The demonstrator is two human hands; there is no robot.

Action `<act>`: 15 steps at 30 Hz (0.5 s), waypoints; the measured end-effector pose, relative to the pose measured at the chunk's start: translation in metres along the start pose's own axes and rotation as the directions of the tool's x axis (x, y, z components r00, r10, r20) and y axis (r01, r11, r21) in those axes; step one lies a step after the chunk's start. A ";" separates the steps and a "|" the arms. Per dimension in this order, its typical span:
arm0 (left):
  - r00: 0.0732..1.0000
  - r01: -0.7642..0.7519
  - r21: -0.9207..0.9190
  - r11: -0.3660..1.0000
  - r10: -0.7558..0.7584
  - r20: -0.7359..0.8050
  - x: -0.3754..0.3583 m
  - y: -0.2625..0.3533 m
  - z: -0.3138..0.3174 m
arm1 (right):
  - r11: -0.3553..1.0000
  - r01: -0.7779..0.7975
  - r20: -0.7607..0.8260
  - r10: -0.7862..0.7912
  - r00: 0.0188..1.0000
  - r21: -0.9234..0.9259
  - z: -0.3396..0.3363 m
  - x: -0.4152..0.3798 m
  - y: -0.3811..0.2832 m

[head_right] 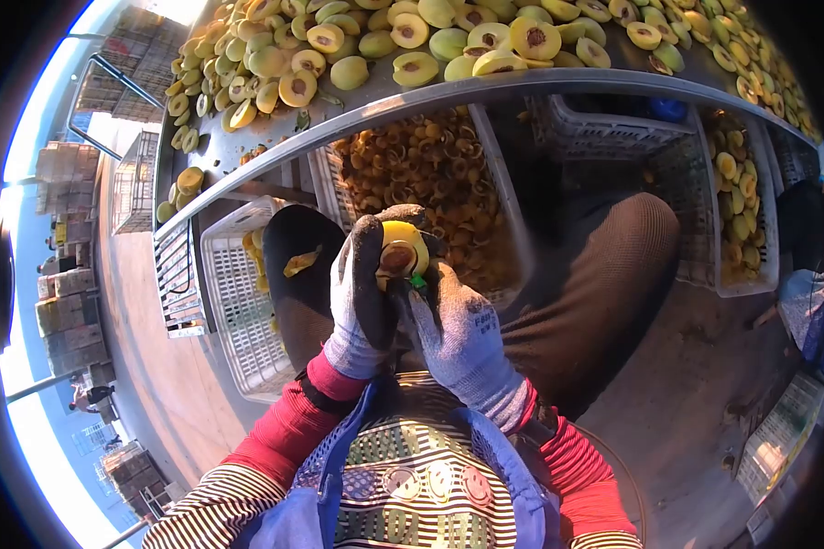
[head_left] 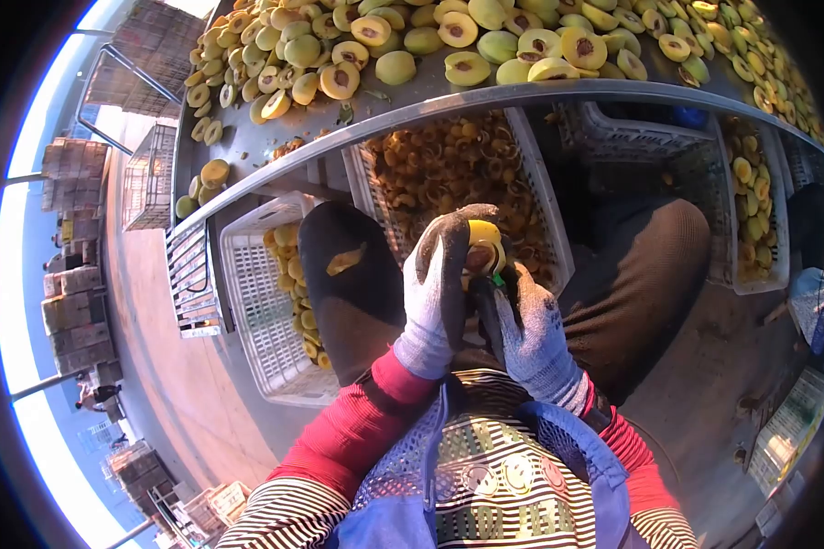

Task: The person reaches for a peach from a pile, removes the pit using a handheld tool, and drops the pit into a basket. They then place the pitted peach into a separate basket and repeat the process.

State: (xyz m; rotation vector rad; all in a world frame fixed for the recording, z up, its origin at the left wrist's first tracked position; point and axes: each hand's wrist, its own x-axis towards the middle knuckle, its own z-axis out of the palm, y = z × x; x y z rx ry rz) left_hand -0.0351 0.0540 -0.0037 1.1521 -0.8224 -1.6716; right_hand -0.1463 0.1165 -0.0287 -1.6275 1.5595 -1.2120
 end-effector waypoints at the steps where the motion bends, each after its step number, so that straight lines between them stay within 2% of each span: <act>1: 1.000 0.000 -0.001 1.000 0.000 0.001 0.000 0.000 0.000 | 1.000 0.000 -0.001 0.000 1.000 -0.001 0.000 -0.001 0.000; 3: 0.987 -0.157 0.234 0.959 0.161 0.000 -0.001 0.000 0.001 | 0.993 0.112 0.055 -0.115 0.992 0.043 0.002 -0.002 0.000; 4: 0.987 -0.158 0.233 0.960 0.162 0.000 -0.001 0.001 0.002 | 0.993 0.113 0.055 -0.115 0.992 0.042 0.005 -0.006 0.004; 6: 0.991 -0.121 0.152 0.981 0.129 -0.046 -0.003 0.001 0.006 | 0.903 0.340 -0.042 -0.363 0.931 -0.262 0.014 -0.016 0.013; 7: 0.990 -0.121 0.152 0.981 0.130 -0.047 -0.001 0.001 0.003 | 0.903 0.341 -0.042 -0.364 0.931 -0.260 0.015 -0.021 0.013; 8: 0.997 -0.078 0.163 0.983 0.082 -0.013 0.001 -0.001 -0.001 | 0.995 0.055 -0.002 -0.055 0.998 0.078 0.015 -0.025 0.013; 9: 0.999 -0.033 0.175 0.984 0.030 0.020 0.001 -0.003 -0.005 | 0.887 -0.268 0.139 0.232 0.963 0.377 0.015 -0.028 0.012; 10: 0.999 -0.031 0.175 0.984 0.028 0.018 0.001 -0.004 -0.006 | 0.886 -0.270 0.140 0.234 0.962 0.377 0.015 -0.029 0.012; 12: 0.998 0.050 0.223 0.974 -0.055 0.017 0.001 -0.006 -0.007 | 0.832 -0.397 0.227 0.331 0.916 0.389 0.013 -0.029 0.013; 13: 0.999 0.013 0.277 0.961 -0.025 0.039 0.002 -0.009 -0.008 | 0.830 -0.400 0.226 0.335 0.915 0.389 0.015 -0.033 0.015; 15: 0.999 0.015 0.265 0.964 -0.025 0.032 0.001 -0.010 -0.007 | 0.858 -0.364 0.191 0.313 0.930 0.364 0.021 -0.039 0.020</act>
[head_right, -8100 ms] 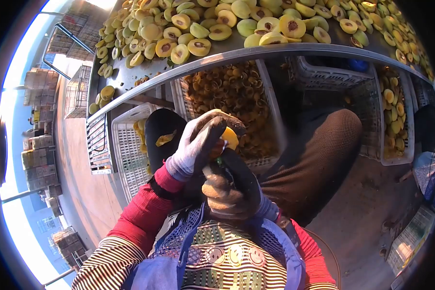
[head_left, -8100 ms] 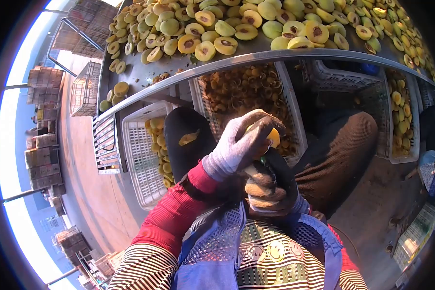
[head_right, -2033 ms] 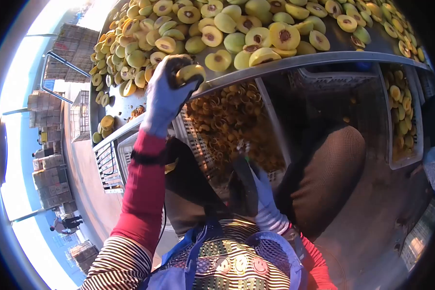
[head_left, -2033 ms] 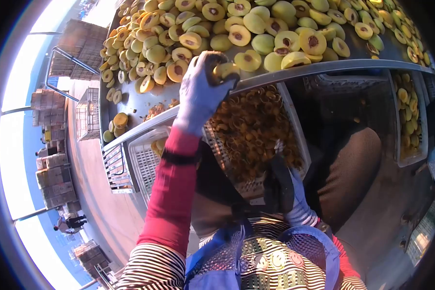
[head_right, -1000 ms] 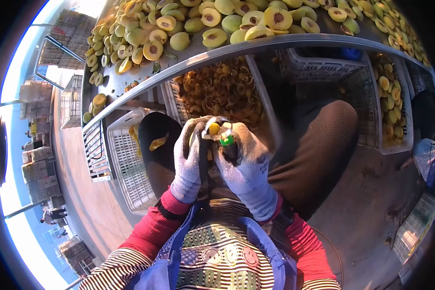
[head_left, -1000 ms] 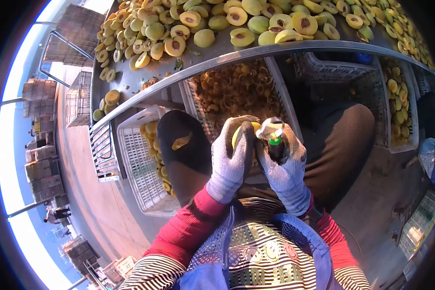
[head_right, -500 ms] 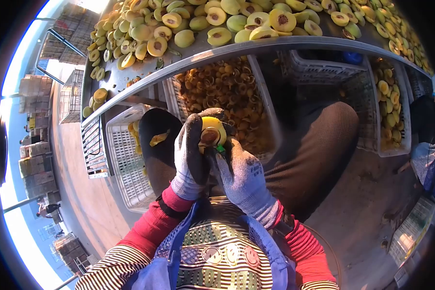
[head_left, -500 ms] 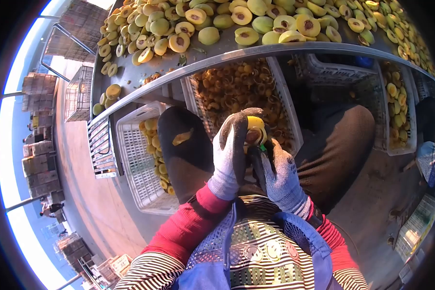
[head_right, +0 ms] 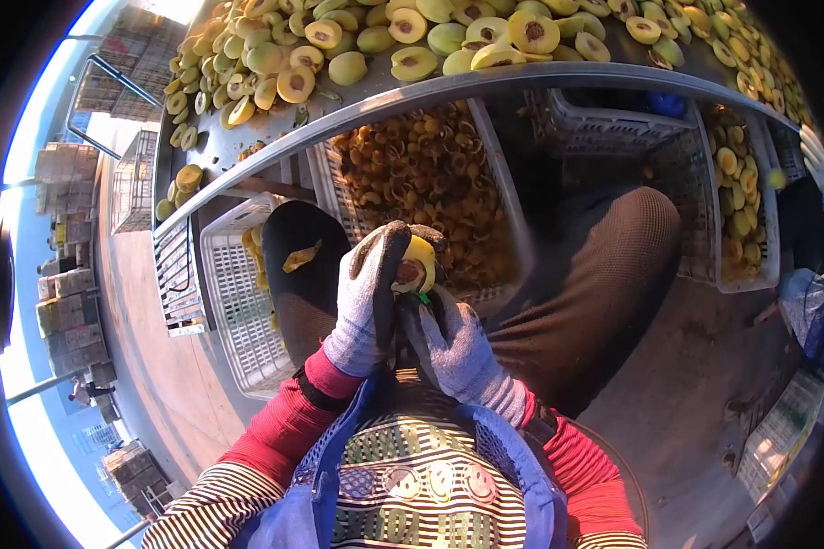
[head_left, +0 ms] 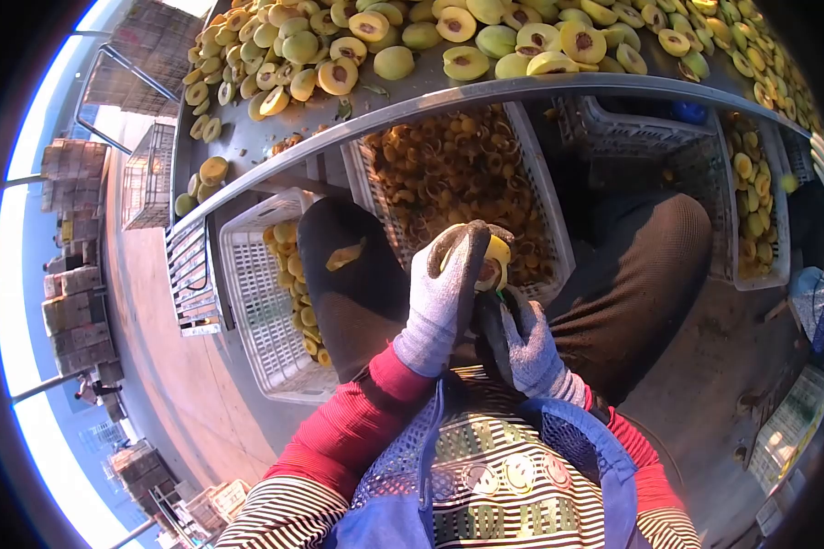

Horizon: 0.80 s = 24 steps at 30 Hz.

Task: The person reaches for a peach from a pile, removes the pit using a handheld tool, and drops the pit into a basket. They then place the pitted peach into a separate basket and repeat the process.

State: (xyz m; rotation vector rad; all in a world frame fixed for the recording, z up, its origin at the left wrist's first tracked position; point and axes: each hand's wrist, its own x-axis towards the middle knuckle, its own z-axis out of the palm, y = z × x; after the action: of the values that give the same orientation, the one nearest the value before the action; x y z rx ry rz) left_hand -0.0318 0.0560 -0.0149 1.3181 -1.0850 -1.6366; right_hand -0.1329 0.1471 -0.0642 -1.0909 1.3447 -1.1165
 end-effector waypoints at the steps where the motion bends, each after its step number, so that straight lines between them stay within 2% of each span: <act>1: 1.000 0.000 -0.014 1.000 0.000 -0.009 0.000 -0.001 0.001 | 1.000 -0.002 -0.002 0.002 1.000 0.001 -0.001 -0.001 0.001; 2: 1.000 0.001 -0.014 1.000 -0.001 -0.009 -0.002 -0.001 0.004 | 0.910 0.288 -0.061 -0.319 0.946 -0.298 -0.001 0.000 -0.003; 3: 0.999 -0.045 -0.076 0.996 0.043 -0.031 -0.005 -0.001 0.008 | 0.655 0.492 -0.017 -0.610 0.792 -0.574 -0.001 0.001 -0.006; 5: 0.994 -0.095 -0.137 0.986 0.088 -0.057 -0.010 0.005 0.014 | 0.634 0.493 -0.018 -0.625 0.781 -0.596 -0.001 0.002 -0.012; 7: 0.981 -0.175 -0.060 0.983 0.168 -0.101 -0.014 0.012 0.019 | 0.607 0.499 -0.017 -0.645 0.764 -0.618 -0.002 0.004 -0.016; 8: 0.980 -0.176 -0.059 0.983 0.170 -0.101 -0.015 0.013 0.020 | 0.714 0.460 -0.041 -0.562 0.826 -0.528 -0.002 0.004 -0.017; 9: 0.962 -0.240 -0.004 0.971 0.238 -0.133 -0.015 0.012 0.022 | 0.807 0.405 -0.054 -0.470 0.881 -0.430 -0.002 0.003 -0.018; 10: 0.939 -0.299 0.053 0.953 0.304 -0.161 -0.016 0.011 0.023 | 0.808 0.404 -0.054 -0.469 0.882 -0.428 -0.001 0.002 -0.019; 12: 0.938 -0.307 0.040 0.951 0.309 -0.157 -0.015 0.009 0.024 | 0.935 0.279 -0.145 -0.314 0.938 -0.217 0.002 0.001 -0.023; 14: 0.937 -0.315 0.028 0.949 0.315 -0.152 -0.014 0.008 0.022 | 0.918 0.312 -0.114 -0.347 0.931 -0.246 0.001 0.001 -0.021; 16: 0.979 -0.197 -0.058 0.979 0.194 -0.056 -0.012 0.008 0.019 | 0.898 0.343 -0.084 -0.378 0.922 -0.274 0.001 -0.002 -0.013; 18: 0.988 -0.152 -0.028 0.988 0.152 -0.012 -0.010 0.010 0.017 | 0.960 0.218 -0.103 -0.237 0.966 -0.174 0.002 -0.009 0.003; 19: 0.994 -0.106 0.004 0.994 0.106 0.030 -0.010 0.011 0.017 | 0.961 0.216 -0.103 -0.236 0.966 -0.174 0.002 -0.013 0.008; 21: 0.990 -0.137 -0.001 0.991 0.137 0.042 -0.006 0.014 0.017 | 0.897 0.314 -0.036 -0.341 0.939 -0.312 -0.001 -0.016 0.010; 22: 0.984 -0.139 0.030 0.990 0.134 0.118 -0.002 0.016 0.013 | 0.896 0.316 -0.032 -0.342 0.939 -0.312 -0.002 -0.014 0.009; 23: 0.973 -0.142 0.062 0.988 0.128 0.194 0.002 0.018 0.009 | 0.974 0.145 0.121 -0.167 0.978 0.176 -0.004 -0.010 0.004; 24: 0.940 -0.263 0.141 0.955 0.220 0.262 0.008 0.021 0.004 | 0.803 -0.141 0.331 -0.074 0.941 0.579 -0.006 -0.003 -0.004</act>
State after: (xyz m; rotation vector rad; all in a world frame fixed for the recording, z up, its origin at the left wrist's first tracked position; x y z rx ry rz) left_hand -0.0366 0.0415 0.0023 1.0559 -1.5055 -1.5723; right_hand -0.1391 0.1498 -0.0600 -0.7326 0.6544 -1.1512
